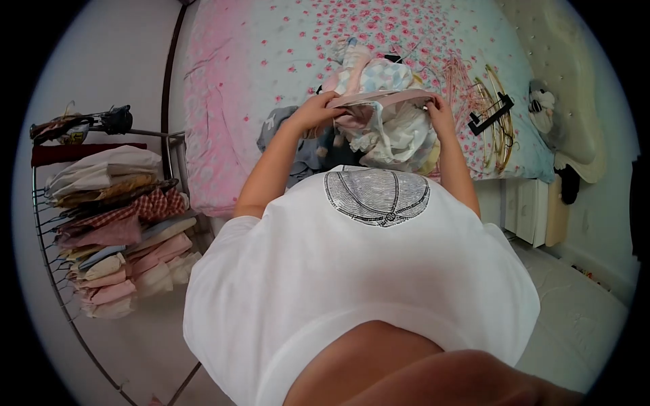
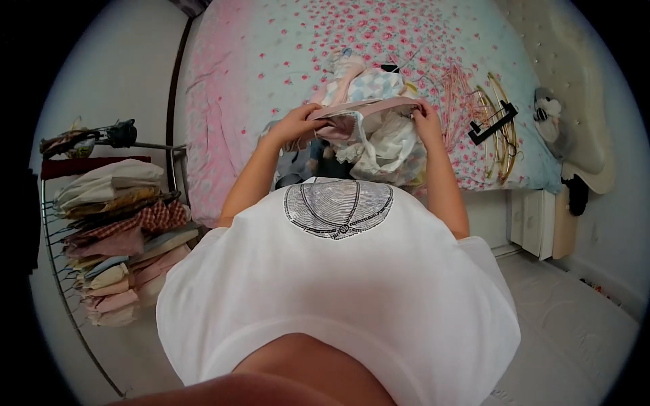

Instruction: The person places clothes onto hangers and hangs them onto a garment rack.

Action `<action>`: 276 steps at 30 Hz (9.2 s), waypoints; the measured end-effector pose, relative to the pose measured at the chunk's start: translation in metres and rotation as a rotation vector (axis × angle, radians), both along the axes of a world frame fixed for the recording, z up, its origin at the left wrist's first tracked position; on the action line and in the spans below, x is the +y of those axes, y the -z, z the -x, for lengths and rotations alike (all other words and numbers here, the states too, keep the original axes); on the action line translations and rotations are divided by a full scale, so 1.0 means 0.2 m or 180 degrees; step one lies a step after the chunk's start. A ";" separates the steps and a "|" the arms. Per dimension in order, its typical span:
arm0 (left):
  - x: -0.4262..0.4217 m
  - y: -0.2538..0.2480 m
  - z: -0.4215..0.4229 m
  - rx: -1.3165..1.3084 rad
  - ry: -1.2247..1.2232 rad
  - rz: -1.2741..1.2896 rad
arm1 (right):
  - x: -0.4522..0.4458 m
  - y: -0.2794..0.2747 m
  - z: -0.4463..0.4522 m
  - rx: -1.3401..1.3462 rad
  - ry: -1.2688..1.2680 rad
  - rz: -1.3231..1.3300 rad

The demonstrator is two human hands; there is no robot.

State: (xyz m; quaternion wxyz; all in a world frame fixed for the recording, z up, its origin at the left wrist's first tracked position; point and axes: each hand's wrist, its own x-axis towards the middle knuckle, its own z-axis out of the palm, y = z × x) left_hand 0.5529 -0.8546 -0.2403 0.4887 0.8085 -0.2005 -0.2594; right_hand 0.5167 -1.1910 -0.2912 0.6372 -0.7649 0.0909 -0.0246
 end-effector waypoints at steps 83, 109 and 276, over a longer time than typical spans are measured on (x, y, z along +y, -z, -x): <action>-0.91 0.24 -0.04 -0.0782 -0.2150 -0.1734 | -0.80 1.09 -0.79 0.0748 -0.0467 0.1505; -0.83 0.21 0.13 -0.0967 -0.2310 -0.1500 | -1.02 0.83 -0.35 0.3722 -0.1019 -0.1809; -0.34 -0.18 -0.13 -0.2455 -0.0707 -0.1486 | 0.11 -0.35 -0.14 -0.2875 0.1406 0.2951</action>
